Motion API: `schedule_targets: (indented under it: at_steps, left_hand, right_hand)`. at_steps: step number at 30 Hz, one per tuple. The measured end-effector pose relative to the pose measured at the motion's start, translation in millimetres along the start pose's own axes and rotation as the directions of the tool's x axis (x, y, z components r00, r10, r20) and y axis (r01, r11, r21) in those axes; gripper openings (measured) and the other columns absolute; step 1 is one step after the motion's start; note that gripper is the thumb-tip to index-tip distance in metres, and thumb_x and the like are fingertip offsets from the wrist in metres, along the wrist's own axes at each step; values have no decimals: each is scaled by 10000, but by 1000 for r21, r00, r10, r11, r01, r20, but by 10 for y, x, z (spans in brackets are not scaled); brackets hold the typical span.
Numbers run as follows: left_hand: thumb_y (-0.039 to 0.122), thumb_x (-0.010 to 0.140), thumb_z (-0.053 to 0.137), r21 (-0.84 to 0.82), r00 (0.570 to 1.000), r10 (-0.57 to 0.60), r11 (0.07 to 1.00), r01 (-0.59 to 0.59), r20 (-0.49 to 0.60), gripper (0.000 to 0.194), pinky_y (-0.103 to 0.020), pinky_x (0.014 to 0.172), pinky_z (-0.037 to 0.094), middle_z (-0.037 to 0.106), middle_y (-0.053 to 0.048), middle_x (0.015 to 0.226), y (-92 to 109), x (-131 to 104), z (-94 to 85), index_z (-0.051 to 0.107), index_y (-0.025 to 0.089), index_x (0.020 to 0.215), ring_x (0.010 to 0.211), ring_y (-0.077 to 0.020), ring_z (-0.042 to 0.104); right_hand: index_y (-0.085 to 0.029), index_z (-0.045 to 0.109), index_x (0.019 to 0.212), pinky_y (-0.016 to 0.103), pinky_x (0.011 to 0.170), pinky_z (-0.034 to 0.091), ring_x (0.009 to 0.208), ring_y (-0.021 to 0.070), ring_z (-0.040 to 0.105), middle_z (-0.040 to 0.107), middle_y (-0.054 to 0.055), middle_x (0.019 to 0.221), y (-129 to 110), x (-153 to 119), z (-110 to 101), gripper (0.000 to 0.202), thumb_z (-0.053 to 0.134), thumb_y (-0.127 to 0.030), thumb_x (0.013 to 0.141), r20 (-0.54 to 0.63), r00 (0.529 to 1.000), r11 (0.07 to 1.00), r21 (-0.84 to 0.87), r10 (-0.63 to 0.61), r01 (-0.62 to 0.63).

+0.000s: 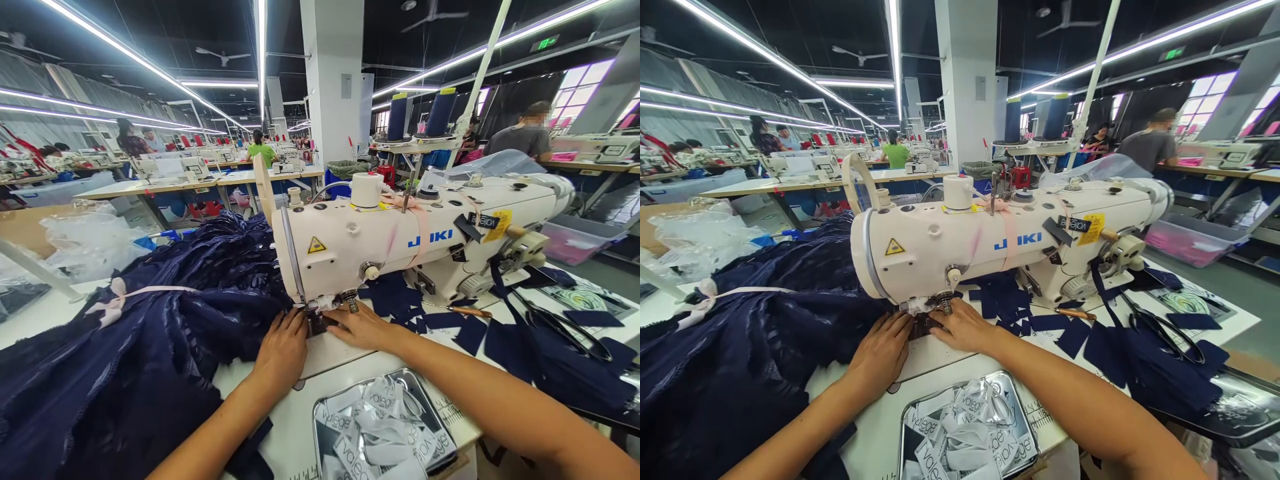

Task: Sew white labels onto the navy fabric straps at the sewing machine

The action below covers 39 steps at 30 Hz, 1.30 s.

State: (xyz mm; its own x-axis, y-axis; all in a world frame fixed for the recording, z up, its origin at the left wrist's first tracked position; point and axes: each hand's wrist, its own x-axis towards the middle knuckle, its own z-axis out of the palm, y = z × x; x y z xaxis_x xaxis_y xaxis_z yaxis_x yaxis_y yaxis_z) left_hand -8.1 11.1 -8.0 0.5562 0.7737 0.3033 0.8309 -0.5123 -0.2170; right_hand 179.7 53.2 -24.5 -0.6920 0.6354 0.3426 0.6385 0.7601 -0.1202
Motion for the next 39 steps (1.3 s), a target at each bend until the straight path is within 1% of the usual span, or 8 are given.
schedule_targets:
  at_steps: [3, 5, 8, 12, 15, 18, 24, 39]
  left_hand:
    - [122, 784, 381, 143, 996, -81, 987, 77, 22, 278, -417, 693, 420, 610, -153, 842, 49, 5, -48, 611, 70, 932, 824, -273, 532]
    - [137, 785, 392, 194, 993, -111, 976, 102, 39, 295, -413, 659, 401, 610, -164, 835, 55, 18, -69, 599, 59, 981, 799, -282, 526]
    - [137, 767, 425, 187, 990, -127, 976, 114, 57, 313, -434, 724, 381, 614, -158, 914, 16, 66, -77, 584, 99, 1034, 884, -301, 517]
    - [147, 763, 447, 126, 994, -64, 991, 53, 85, 265, -444, 829, 352, 627, -113, 927, -51, 150, -73, 600, 154, 979, 966, -286, 503]
    - [148, 764, 447, 101, 996, -52, 994, 45, 73, 271, -444, 838, 355, 629, -107, 934, -74, 175, -64, 589, 156, 994, 970, -280, 504]
    - [149, 760, 449, 91, 997, -47, 995, 41, 62, 275, -445, 834, 359, 631, -106, 928, -87, 170, -50, 586, 152, 998, 973, -285, 502]
    - [148, 755, 452, 97, 997, -52, 994, 46, 53, 256, -442, 826, 361, 633, -94, 923, -94, 163, -42, 596, 167, 965, 973, -284, 502]
    - [155, 766, 431, 84, 997, -64, 995, 60, 49, 214, -429, 804, 358, 627, -86, 876, -106, 186, -32, 609, 170, 885, 921, -268, 514]
  right_hand:
    - [-109, 539, 1089, 401, 890, 368, 1024, 249, 492, 575, 150, 1040, -28, 24, 13, 348, 439, -347, 857, -21, 999, 994, -105, 28, -30]
    - [-89, 552, 1059, 425, 911, 343, 1026, 269, 485, 579, 164, 1005, -83, 19, -38, 386, 460, -393, 840, 16, 1000, 985, -175, 14, -11]
    - [-66, 596, 942, 429, 905, 350, 940, 274, 523, 583, 159, 951, -184, -36, -177, 367, 511, -396, 805, 116, 993, 977, -209, -21, 45]
    - [-63, 593, 898, 348, 833, 430, 879, 229, 538, 567, 136, 939, -238, -150, -298, 188, 537, -176, 758, 213, 973, 985, -130, -85, 115]
    - [-58, 551, 1008, 327, 825, 445, 965, 228, 505, 536, 148, 1046, -194, -200, -266, 293, 475, -34, 726, 199, 972, 982, -114, -125, 150]
    - [-65, 561, 970, 335, 773, 466, 972, 238, 496, 508, 153, 1103, -134, -201, -188, 268, 436, -8, 739, 179, 973, 972, -161, -142, 172]
    - [-107, 564, 791, 290, 640, 462, 811, 199, 508, 550, 87, 869, -106, -158, -137, 147, 456, -14, 758, 207, 958, 947, -213, -197, 240]
    - [-105, 557, 787, 286, 633, 446, 814, 202, 485, 543, 77, 849, -260, -107, -101, 146, 442, -16, 773, 170, 972, 952, -233, -161, 199]
